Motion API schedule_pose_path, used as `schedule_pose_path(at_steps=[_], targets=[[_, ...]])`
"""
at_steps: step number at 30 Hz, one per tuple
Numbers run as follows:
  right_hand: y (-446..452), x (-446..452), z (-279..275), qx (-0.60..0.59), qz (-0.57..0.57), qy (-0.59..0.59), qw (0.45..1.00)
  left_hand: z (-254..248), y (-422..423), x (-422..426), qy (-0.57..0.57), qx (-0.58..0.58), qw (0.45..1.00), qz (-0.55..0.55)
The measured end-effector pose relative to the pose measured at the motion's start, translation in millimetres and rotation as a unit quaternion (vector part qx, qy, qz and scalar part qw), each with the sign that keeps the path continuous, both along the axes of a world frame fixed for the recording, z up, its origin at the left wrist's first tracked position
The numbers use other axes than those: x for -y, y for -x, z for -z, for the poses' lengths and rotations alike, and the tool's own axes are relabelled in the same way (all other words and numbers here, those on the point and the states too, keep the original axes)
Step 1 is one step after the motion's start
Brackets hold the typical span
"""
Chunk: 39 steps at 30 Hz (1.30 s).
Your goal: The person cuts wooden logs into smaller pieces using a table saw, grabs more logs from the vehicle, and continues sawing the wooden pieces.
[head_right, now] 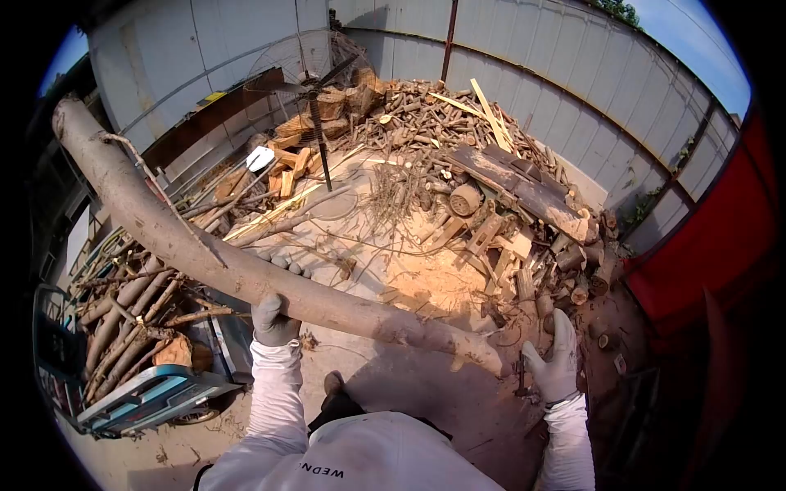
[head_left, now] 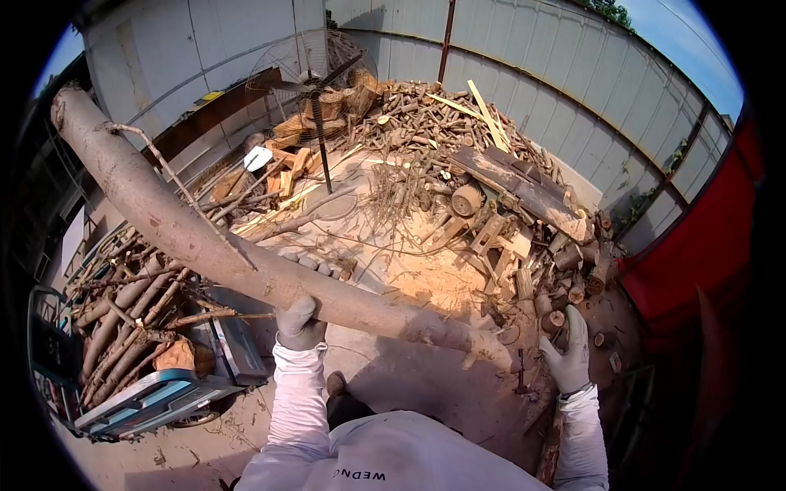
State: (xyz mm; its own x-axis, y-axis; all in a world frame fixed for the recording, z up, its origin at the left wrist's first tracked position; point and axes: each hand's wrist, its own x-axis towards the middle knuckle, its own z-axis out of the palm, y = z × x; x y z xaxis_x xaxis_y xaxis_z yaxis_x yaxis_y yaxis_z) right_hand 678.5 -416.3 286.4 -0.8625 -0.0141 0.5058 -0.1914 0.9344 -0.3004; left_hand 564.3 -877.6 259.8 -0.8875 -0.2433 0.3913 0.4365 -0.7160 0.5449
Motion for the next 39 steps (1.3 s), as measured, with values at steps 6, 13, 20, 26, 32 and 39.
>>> schedule_pose_path(at_steps=[6,13,20,26,32,39], targets=[[-60,-2,-175,-0.193,0.084,-0.112,0.971,-68,38,-156,0.227,-0.002,0.967,0.117],[-110,-44,-255,-0.219,0.175,-0.479,0.832,-77,33,-328,0.383,-0.136,0.883,0.236],[-93,-103,-223,0.134,0.239,-0.473,0.837,33,32,-425,0.465,-0.281,0.782,0.305],[-96,-198,-127,0.386,0.221,-0.238,0.864,96,28,-453,0.670,-0.352,0.543,0.365],[-115,-240,-82,0.519,0.175,-0.028,0.836,81,57,-476,0.697,-0.428,0.437,0.375],[-114,-340,-7,0.650,0.091,0.335,0.676,48,84,-550,0.712,-0.536,0.376,0.253]])
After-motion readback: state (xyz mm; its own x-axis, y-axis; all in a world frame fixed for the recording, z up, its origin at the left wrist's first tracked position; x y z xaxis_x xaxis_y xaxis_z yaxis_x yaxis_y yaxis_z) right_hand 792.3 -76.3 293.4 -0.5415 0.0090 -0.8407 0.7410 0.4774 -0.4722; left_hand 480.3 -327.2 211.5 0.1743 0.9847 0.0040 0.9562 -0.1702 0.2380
